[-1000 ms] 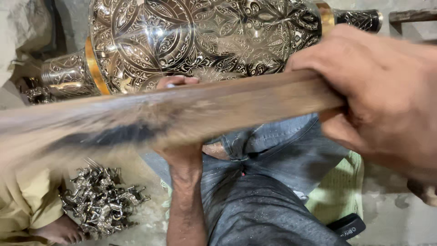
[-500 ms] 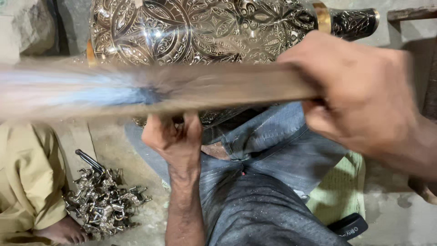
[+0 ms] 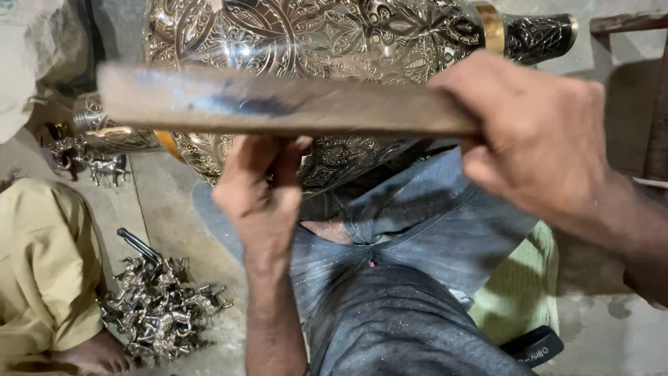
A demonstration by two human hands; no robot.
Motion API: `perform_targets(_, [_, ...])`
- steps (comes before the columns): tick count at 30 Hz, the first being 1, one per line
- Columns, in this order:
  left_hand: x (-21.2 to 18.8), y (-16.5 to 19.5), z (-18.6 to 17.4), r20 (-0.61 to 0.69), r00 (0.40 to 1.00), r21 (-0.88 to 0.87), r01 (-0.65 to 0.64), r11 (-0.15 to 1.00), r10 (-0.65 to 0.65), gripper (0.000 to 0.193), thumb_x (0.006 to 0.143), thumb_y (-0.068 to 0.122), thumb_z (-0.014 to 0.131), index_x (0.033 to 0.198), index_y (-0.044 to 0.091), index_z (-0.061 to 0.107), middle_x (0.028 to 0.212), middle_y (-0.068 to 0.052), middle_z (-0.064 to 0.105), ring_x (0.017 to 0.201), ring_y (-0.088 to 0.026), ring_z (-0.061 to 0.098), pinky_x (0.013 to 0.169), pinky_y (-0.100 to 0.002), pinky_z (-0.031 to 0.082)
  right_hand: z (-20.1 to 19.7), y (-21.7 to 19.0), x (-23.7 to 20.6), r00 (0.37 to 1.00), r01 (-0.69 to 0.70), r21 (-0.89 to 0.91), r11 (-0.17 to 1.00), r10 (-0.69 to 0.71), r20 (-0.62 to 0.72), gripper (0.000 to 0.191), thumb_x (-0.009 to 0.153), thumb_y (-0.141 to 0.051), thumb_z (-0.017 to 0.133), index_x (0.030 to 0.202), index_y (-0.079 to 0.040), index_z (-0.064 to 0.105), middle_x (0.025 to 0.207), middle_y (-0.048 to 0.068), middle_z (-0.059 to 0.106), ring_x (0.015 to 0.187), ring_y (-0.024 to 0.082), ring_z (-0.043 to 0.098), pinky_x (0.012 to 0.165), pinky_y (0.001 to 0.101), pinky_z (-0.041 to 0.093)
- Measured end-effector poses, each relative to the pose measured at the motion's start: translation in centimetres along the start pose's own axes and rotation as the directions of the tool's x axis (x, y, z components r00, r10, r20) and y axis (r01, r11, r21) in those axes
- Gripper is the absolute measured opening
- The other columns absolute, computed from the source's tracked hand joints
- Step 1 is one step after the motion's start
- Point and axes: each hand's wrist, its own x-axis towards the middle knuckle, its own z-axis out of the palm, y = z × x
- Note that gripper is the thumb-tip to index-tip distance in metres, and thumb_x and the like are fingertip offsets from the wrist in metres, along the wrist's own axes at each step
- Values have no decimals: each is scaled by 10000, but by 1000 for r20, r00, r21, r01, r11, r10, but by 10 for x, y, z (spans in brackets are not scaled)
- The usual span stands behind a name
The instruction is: The person sits cross-legged on the floor and uses a hammer and chisel to engrave intricate patterns onto a large, ornate metal vase. They repeatedly strike the chisel against the vase's surface to create detailed designs.
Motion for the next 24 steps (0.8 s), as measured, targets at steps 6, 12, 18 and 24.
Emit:
perform_targets(6, [-18,-38,-70,-324,946,-308,-80,948,-26,245,1075,-57,760,1246,11,598,1062,-184,762,969,-223,780,902,-299,690,38,49,-29,920,-289,-156,945,319,226,269,898,-39,645,1164,-80,630,769,71,650,564,200,607,534,349,503])
perform_targets(12, [-92,-137,-127,-451,827,-294,219,930,-337,216,1020,-12,759,1183,21,621,1049,-200,756,965,-251,787,904,-362,708,77,75,-107,922,-386,133,913,376,92,378,775,-43,627,1153,-55,622,785,134,589,674,254,580,625,430,467])
perform_targets(18, [-143,-193,-110,-184,889,-129,401,907,-419,219,1001,-64,662,1210,-5,631,1051,-159,764,974,-203,727,894,-273,596,121,77,-207,776,-586,351,731,380,504,335,658,7,647,979,-90,653,793,82,612,734,196,629,705,342,544])
perform_targets(24, [-122,-232,-110,-340,907,-38,249,968,-247,214,1028,-135,543,1206,-16,544,1163,-166,717,1119,-240,701,1048,-307,563,148,45,-280,463,-577,-110,809,435,773,739,721,-110,742,1428,-225,557,1173,83,728,1128,272,693,974,389,545])
